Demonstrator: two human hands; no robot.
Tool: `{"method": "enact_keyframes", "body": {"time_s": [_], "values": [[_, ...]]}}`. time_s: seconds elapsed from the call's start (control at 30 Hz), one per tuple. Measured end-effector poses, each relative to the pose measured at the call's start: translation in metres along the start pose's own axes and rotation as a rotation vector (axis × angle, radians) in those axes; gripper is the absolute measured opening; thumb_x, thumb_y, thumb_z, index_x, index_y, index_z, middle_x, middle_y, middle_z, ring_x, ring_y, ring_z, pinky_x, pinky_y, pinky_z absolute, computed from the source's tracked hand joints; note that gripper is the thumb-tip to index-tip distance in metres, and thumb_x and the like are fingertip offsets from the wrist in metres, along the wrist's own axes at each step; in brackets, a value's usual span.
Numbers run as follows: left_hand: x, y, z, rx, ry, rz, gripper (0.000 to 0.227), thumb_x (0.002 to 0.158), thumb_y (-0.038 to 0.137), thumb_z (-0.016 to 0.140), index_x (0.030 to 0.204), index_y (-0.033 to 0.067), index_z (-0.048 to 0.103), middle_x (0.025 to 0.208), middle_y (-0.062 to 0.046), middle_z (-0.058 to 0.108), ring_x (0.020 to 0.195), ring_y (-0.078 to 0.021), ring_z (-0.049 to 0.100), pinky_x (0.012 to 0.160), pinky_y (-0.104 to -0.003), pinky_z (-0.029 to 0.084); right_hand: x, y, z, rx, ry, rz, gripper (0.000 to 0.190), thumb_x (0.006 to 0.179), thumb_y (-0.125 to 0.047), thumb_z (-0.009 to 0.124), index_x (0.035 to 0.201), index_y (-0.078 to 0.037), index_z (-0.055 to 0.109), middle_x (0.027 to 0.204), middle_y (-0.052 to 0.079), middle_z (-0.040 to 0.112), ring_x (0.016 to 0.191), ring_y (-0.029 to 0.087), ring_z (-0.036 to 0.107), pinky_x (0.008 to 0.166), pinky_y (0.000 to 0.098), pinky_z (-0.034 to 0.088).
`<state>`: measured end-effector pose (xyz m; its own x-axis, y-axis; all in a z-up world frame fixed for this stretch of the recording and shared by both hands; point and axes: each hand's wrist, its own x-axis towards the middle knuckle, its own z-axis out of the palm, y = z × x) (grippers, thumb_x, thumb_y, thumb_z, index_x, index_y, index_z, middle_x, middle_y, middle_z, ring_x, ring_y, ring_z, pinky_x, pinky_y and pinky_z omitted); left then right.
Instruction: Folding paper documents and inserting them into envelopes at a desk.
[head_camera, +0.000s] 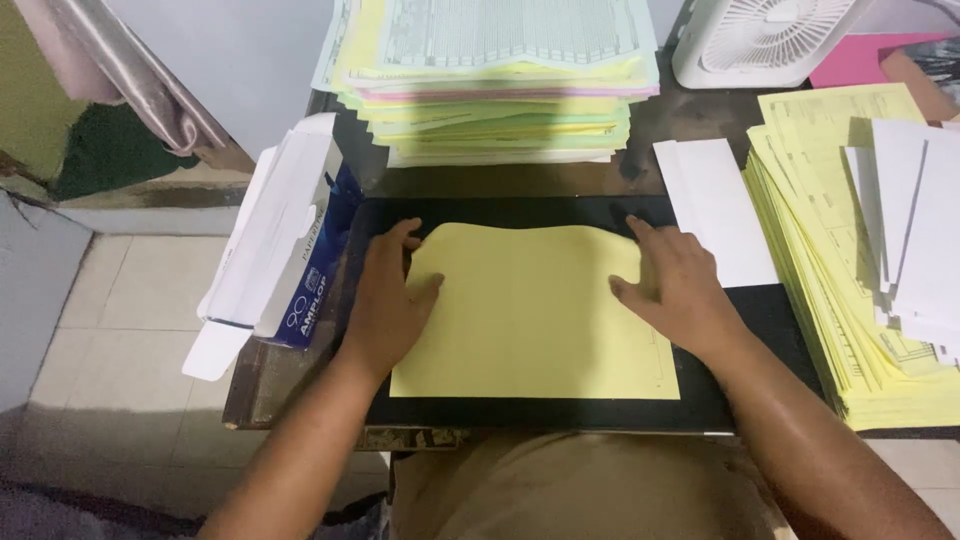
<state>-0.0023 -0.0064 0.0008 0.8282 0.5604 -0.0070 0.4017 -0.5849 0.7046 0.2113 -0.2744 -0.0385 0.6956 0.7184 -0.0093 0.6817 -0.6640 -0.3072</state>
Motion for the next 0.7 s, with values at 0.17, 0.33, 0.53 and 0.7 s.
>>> {"method": "enact_keyframes", "body": {"time_s": [0.17, 0.33, 0.53, 0.7], "values": [[-0.015, 0.041, -0.029, -0.245, -0.074, -0.186, 0.093, 0.087, 0.01, 0.063, 0.166, 0.0116, 0.014, 0.156, -0.016, 0.045, 0.118, -0.0344, 0.063, 0.089, -0.047, 0.056, -0.005, -0.009, -0.031, 0.419, 0.016, 0.084, 0.069, 0.08, -0.012, 0.069, 0.148, -0.003, 0.055, 0.129, 0.022, 0.068, 0.126, 0.042, 0.061, 0.107, 0.0563, 0.048], [-0.009, 0.086, -0.079, -0.105, 0.155, 0.001, 0.097, 0.084, 0.014, 0.074, 0.163, 0.0152, 0.018, 0.138, -0.007, 0.067, 0.115, -0.0281, 0.067, 0.095, -0.046, 0.055, 0.005, -0.007, -0.094, 0.378, 0.317, -0.08, 0.032, 0.091, -0.011, 0.075, 0.121, -0.002, 0.07, 0.108, 0.018, 0.07, 0.097, 0.031, 0.064, 0.065, 0.0403, 0.05], [0.026, 0.093, -0.117, -0.221, 0.695, 0.89, 0.05, 0.111, -0.007, 0.077, 0.149, 0.0065, 0.048, 0.126, -0.013, 0.061, 0.117, -0.0277, 0.063, 0.108, -0.041, 0.056, 0.041, -0.002, -0.149, 0.462, 0.847, -0.636, 0.017, 0.123, 0.008, 0.072, 0.121, 0.004, 0.056, 0.12, 0.021, 0.058, 0.112, 0.032, 0.054, 0.105, 0.044, 0.04], [0.089, 0.089, -0.108, -0.393, 0.959, 1.181, 0.057, 0.105, -0.021, 0.071, 0.144, 0.0169, 0.052, 0.144, -0.002, 0.058, 0.142, -0.0198, 0.057, 0.132, -0.04, 0.048, 0.107, 0.028, -0.15, 0.431, 1.0, -0.664, 0.017, 0.117, 0.007, 0.075, 0.122, 0.003, 0.059, 0.114, 0.02, 0.055, 0.102, 0.031, 0.05, 0.093, 0.0442, 0.036]]}}
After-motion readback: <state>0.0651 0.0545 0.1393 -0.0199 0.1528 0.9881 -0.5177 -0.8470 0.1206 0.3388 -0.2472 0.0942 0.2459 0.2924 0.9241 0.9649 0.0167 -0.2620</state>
